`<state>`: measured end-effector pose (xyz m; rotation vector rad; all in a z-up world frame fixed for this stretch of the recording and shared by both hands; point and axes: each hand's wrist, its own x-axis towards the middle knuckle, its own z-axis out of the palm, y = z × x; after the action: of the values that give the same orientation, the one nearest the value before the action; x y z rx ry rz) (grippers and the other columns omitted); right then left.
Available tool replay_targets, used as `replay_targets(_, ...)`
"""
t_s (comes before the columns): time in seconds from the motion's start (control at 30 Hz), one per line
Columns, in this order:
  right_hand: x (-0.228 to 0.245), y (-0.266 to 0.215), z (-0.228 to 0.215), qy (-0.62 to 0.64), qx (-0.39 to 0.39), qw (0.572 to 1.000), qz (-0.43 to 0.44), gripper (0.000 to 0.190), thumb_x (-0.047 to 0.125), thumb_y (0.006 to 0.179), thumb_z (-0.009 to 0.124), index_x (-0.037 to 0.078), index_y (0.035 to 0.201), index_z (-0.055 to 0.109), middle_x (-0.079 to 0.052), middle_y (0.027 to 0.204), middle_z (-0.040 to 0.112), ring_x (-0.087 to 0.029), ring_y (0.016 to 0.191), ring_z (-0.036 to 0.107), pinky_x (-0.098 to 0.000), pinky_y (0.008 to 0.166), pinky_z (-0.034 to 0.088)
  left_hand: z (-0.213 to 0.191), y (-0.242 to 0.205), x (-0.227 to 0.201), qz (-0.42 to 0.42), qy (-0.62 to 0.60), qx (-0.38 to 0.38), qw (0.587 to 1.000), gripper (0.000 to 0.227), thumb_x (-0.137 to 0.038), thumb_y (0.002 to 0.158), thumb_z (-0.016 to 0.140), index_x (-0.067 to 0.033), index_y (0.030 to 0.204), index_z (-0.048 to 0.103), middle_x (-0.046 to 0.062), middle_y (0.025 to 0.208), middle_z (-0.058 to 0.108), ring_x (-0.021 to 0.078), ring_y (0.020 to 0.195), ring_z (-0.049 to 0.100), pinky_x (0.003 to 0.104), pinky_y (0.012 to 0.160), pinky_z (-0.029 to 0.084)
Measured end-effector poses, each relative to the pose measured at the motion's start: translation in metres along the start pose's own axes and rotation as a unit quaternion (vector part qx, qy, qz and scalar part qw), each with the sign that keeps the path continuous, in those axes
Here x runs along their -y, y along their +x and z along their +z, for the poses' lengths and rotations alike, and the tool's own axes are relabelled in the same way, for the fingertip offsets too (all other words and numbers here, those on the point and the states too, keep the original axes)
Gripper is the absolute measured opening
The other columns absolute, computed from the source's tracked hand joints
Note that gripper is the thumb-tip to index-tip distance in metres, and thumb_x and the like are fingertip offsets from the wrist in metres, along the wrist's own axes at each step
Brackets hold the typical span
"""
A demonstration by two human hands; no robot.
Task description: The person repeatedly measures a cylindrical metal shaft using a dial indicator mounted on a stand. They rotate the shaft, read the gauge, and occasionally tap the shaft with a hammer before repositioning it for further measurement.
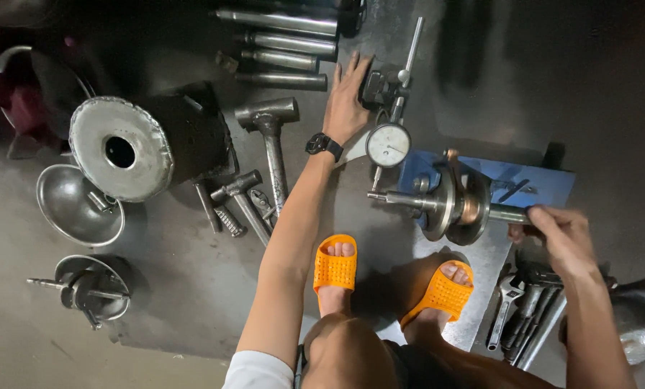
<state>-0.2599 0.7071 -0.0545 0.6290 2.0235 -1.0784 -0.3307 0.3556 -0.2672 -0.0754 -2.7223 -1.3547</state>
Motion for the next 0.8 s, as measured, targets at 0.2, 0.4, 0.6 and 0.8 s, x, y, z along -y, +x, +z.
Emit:
replay_targets(0.2, 0.003, -0.003, -0.003, -0.047, -0.03, 0.998, 0.0, 0.023, 0.007, 0.084, 0.058, 0.003, 0.107, 0.06, -0.014, 0.104, 0.062, -0.027, 0.096, 0.057, -0.0412, 0.091, 0.041, -0.002, 0.002, -0.003, 0.004, -0.014, -0.008, 1.0, 0.083, -0.001, 0.068, 0.072, -0.0107, 0.139, 0.028, 0.014, 0.138, 0.046, 0.028, 0.138, 0.025, 0.057, 0.115, 0.01)
replay_targets(0.4, 0.038, -0.018, 0.005, -0.063, -0.005, 0.998, -0.025, 0.043, -0.006, 0.073, 0.061, 0.005, 0.114, 0.055, -0.011, 0.119, 0.056, -0.024, 0.104, 0.055, -0.0381, 0.091, 0.043, -0.005, 0.001, -0.006, -0.014, -0.001, 0.013, 1.0, 0.083, 0.003, 0.07, 0.07, -0.0106, 0.139, 0.027, 0.017, 0.14, 0.041, 0.0251, 0.139, 0.024, 0.053, 0.117, 0.008)
replay_targets(0.6, 0.023, -0.013, 0.006, -0.022, -0.049, 0.998, 0.029, 0.023, 0.022, 0.1, 0.045, 0.008, 0.089, 0.061, -0.01, 0.086, 0.066, -0.023, 0.094, 0.06, -0.0465, 0.098, 0.03, -0.006, 0.001, -0.005, 0.002, 0.007, 0.012, 1.0, 0.084, -0.011, 0.075, 0.079, -0.0098, 0.139, 0.025, 0.014, 0.14, 0.042, 0.0259, 0.139, 0.025, 0.053, 0.117, 0.009)
replay_targets(0.8, 0.009, -0.005, -0.002, -0.063, -0.019, 0.998, -0.003, 0.014, 0.005, 0.09, 0.053, 0.003, 0.101, 0.062, -0.014, 0.088, 0.067, -0.025, 0.092, 0.062, -0.0431, 0.092, 0.042, -0.004, 0.001, -0.004, -0.001, 0.003, 0.012, 1.0, 0.084, 0.004, 0.069, 0.07, -0.0094, 0.139, 0.025, 0.018, 0.139, 0.042, 0.0265, 0.139, 0.023, 0.054, 0.116, 0.007)
